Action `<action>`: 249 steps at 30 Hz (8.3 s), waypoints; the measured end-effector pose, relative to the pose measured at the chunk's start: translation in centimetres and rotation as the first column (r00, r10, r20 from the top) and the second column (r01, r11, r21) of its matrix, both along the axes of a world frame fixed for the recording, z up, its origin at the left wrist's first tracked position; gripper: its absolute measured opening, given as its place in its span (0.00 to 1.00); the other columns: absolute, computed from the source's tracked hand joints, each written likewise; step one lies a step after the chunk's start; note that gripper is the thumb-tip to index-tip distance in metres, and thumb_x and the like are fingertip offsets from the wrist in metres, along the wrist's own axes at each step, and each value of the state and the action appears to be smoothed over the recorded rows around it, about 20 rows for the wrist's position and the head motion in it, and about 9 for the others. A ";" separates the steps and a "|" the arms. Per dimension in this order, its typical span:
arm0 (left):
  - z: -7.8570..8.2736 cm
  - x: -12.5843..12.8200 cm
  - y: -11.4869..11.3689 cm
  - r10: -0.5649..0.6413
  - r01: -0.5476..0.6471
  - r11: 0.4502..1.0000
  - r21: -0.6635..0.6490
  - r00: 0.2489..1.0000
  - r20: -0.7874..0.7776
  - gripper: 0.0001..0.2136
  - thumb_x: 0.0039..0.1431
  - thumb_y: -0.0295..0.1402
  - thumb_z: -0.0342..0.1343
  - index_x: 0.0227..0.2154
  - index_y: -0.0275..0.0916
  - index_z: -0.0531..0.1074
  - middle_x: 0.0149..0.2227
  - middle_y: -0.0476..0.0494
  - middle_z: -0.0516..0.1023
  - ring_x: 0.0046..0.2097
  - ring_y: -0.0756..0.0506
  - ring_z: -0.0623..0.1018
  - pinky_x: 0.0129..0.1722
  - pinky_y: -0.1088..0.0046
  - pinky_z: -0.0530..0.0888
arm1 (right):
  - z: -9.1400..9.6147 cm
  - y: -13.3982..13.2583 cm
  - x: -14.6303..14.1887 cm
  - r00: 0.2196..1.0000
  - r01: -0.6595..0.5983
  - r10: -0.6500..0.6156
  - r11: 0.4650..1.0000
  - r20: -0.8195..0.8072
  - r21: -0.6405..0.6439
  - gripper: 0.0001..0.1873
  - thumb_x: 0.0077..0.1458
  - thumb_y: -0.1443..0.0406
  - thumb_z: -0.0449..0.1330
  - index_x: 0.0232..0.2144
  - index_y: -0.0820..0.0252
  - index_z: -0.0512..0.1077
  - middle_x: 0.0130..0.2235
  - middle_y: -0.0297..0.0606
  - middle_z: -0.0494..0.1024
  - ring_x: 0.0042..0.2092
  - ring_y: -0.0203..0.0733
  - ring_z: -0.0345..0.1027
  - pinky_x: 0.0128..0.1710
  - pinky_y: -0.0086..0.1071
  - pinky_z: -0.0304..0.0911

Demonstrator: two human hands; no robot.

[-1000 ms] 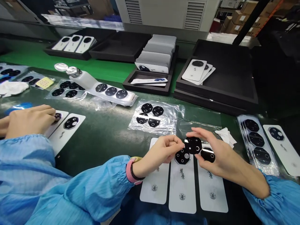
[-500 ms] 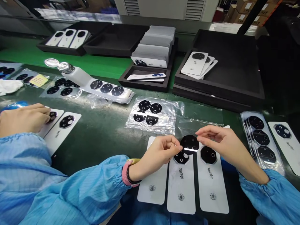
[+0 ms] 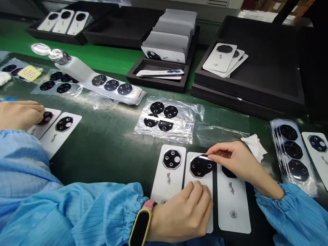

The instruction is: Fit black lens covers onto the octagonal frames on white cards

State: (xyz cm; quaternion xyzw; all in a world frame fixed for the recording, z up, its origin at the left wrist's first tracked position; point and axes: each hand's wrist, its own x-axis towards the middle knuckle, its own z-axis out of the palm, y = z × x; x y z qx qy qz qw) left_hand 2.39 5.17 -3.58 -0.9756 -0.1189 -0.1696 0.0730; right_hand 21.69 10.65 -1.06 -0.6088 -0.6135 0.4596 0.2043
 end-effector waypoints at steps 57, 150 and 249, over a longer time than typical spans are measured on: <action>-1.3 -0.6 0.7 -0.082 0.089 0.985 0.147 0.995 -0.052 0.18 0.62 0.27 0.41 0.43 0.25 0.75 0.41 0.40 0.80 0.38 0.45 0.80 0.40 0.73 0.80 | -1.7 -0.9 -0.9 0.940 -0.298 0.192 0.864 0.281 0.406 0.12 0.57 0.74 0.56 0.27 0.58 0.76 0.29 0.34 0.78 0.30 0.37 0.70 0.26 0.27 0.67; 2.9 -0.7 5.3 0.242 0.270 0.379 -0.885 0.894 0.377 0.13 0.69 0.33 0.40 0.39 0.34 0.68 0.34 0.43 0.75 0.33 0.50 0.74 0.33 0.77 0.73 | 1.2 -6.0 0.2 0.990 0.099 -0.025 0.823 -0.138 0.560 0.05 0.58 0.70 0.55 0.33 0.54 0.66 0.26 0.29 0.72 0.26 0.33 0.68 0.23 0.24 0.64; 2.3 -0.8 4.6 0.321 0.159 0.107 -0.981 0.929 0.186 0.15 0.61 0.32 0.46 0.18 0.37 0.61 0.17 0.51 0.65 0.20 0.54 0.64 0.19 0.81 0.62 | 0.6 -5.5 -0.3 0.877 0.171 -0.213 0.976 -0.430 -0.134 0.10 0.47 0.62 0.65 0.34 0.56 0.70 0.33 0.37 0.78 0.33 0.40 0.75 0.31 0.28 0.73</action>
